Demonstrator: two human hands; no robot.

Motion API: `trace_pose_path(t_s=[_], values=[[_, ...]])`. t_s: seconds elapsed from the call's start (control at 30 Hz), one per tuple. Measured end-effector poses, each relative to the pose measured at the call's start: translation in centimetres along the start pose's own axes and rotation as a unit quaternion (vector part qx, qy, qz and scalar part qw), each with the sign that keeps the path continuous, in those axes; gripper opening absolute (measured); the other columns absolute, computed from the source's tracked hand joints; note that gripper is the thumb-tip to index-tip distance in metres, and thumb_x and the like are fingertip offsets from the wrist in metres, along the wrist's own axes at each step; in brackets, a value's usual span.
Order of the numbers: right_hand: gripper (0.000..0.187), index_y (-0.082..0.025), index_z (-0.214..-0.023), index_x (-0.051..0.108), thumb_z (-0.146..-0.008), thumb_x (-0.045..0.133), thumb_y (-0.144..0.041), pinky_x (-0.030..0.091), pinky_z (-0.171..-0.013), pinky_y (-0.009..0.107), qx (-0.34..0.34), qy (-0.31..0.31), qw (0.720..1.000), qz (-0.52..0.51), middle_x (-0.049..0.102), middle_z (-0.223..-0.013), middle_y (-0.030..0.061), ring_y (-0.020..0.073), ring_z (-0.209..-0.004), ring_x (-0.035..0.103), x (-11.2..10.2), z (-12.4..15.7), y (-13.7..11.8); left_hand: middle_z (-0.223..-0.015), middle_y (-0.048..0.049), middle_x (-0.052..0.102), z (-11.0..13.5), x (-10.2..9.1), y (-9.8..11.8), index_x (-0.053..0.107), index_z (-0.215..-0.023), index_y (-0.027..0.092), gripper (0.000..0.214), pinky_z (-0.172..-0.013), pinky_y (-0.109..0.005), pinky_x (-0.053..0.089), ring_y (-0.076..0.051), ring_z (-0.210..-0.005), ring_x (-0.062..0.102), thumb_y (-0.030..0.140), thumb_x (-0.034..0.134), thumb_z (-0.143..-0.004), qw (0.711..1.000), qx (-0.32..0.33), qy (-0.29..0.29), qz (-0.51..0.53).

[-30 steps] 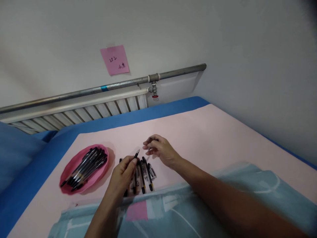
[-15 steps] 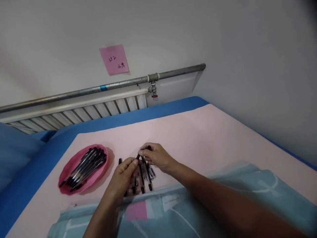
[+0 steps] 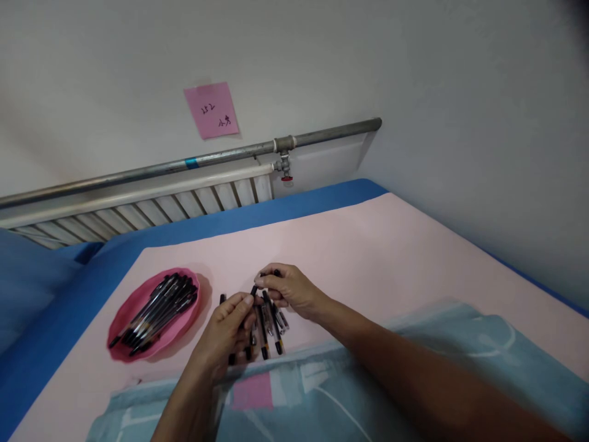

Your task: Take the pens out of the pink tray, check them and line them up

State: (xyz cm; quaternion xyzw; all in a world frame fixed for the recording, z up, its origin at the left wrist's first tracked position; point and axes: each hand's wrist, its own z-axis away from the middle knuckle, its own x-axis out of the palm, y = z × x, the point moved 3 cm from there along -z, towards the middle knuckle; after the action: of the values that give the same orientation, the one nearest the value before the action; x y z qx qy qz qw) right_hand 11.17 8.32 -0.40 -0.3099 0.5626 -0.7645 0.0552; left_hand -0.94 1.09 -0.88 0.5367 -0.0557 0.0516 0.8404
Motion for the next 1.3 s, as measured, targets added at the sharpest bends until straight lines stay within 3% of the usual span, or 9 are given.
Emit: trace_pose_path(t_s=[0.2, 0.33, 0.47, 0.67, 0.77, 0.87, 1.0, 1.1, 1.3], values=[[0.012, -0.017, -0.069, 0.046, -0.063, 0.055, -0.021, 0.016, -0.033, 0.016, -0.035, 0.067, 0.997, -0.028, 0.054, -0.062, -0.0023, 0.0022, -0.038, 0.033, -1.0, -0.4, -0.9, -0.051, 0.0100, 0.034, -0.1, 0.1, -0.1, 0.050, -0.086, 0.019, 0.030, -0.032, -0.013, 0.009, 0.000, -0.033, 0.015, 0.046, 0.054, -0.073, 1.000, -0.004, -0.007, -0.004], [0.015, -0.019, -0.068, 0.045, -0.060, 0.058, -0.020, 0.022, -0.034, 0.016, -0.058, 0.052, 0.997, 0.030, 0.043, -0.051, -0.0080, 0.0034, -0.038, 0.035, -0.3, -0.2, -0.1, -0.052, 0.0099, 0.035, -0.1, 0.2, -0.1, 0.050, -0.086, 0.020, 0.030, -0.032, -0.012, 0.009, 0.000, -0.033, 0.016, 0.046, 0.053, -0.073, 1.000, 0.000, -0.001, -0.004], [0.014, -0.018, -0.067, 0.047, -0.060, 0.059, -0.021, 0.027, -0.035, 0.017, -0.115, 0.089, 0.986, 0.087, 0.044, -0.052, -0.0077, 0.0034, -0.039, 0.037, -0.4, -0.5, 0.2, -0.052, 0.0094, 0.035, 0.0, 0.3, -0.3, 0.051, -0.085, 0.019, 0.030, -0.031, -0.012, 0.009, 0.000, -0.033, 0.015, 0.047, 0.053, -0.073, 1.000, -0.014, -0.010, -0.015], [0.018, -0.019, -0.065, 0.043, -0.058, 0.059, -0.020, 0.021, -0.033, 0.016, -0.172, 0.218, 0.961, 0.010, 0.045, -0.052, -0.0071, 0.0030, -0.036, 0.035, -5.4, -1.8, -2.7, -0.053, 0.0086, 0.037, 0.1, 0.6, -0.8, 0.053, -0.086, 0.018, 0.028, -0.030, -0.013, 0.014, 0.000, -0.033, 0.018, 0.044, 0.054, -0.074, 0.998, -0.045, -0.045, -0.009], [0.022, -0.019, -0.066, 0.040, -0.056, 0.059, -0.018, 0.018, -0.033, 0.016, -0.183, 0.275, 0.944, -0.020, 0.045, -0.055, -0.0068, 0.0023, -0.037, 0.034, -8.1, -2.0, -4.0, -0.057, 0.0067, 0.042, -0.2, 1.2, -1.0, 0.054, -0.086, 0.016, 0.027, -0.031, -0.013, 0.021, -0.001, -0.036, 0.028, 0.039, 0.058, -0.072, 0.999, -0.016, -0.043, 0.026], [0.021, -0.019, -0.065, 0.040, -0.056, 0.059, -0.017, 0.017, -0.034, 0.017, -0.147, 0.255, 0.955, 0.038, 0.043, -0.052, -0.0070, 0.0029, -0.037, 0.033, -8.8, -2.1, -3.9, -0.064, 0.0034, 0.050, -0.3, 2.0, -1.1, 0.054, -0.087, 0.015, 0.028, -0.042, -0.018, 0.038, -0.006, -0.046, 0.047, 0.036, 0.061, -0.069, 0.998, 0.000, -0.031, 0.055], [0.013, -0.018, -0.064, 0.047, -0.057, 0.058, -0.020, 0.024, -0.037, 0.018, -0.103, 0.208, 0.949, 0.212, 0.042, -0.047, -0.0066, 0.0056, -0.040, 0.037, -8.0, -2.2, -2.8, -0.073, 0.0005, 0.059, -0.5, 2.8, -1.8, 0.057, -0.086, 0.017, 0.030, -0.052, -0.022, 0.043, -0.011, -0.058, 0.057, 0.037, 0.065, -0.065, 0.999, -0.011, 0.016, 0.044], [0.009, -0.018, -0.063, 0.051, -0.057, 0.057, -0.020, 0.029, -0.043, 0.020, -0.102, 0.199, 0.926, 0.305, 0.047, -0.051, -0.0047, 0.0074, -0.047, 0.042, -7.8, -2.3, -2.6, -0.074, -0.0004, 0.060, -0.9, 3.1, -2.1, 0.061, -0.088, 0.016, 0.028, -0.058, -0.020, 0.042, -0.009, -0.063, 0.055, 0.035, 0.064, -0.067, 0.998, 0.046, 0.029, 0.012], [0.004, -0.018, -0.062, 0.054, -0.059, 0.055, -0.020, 0.032, -0.049, 0.021, -0.117, 0.205, 0.898, 0.371, 0.051, -0.056, -0.0026, 0.0096, -0.054, 0.045, -8.1, -2.4, -2.9, -0.053, 0.0040, 0.048, -1.6, 4.0, -1.7, 0.063, -0.086, 0.013, 0.031, -0.046, -0.017, 0.032, -0.005, -0.046, 0.040, 0.040, 0.058, -0.071, 0.990, 0.100, 0.057, -0.081]])
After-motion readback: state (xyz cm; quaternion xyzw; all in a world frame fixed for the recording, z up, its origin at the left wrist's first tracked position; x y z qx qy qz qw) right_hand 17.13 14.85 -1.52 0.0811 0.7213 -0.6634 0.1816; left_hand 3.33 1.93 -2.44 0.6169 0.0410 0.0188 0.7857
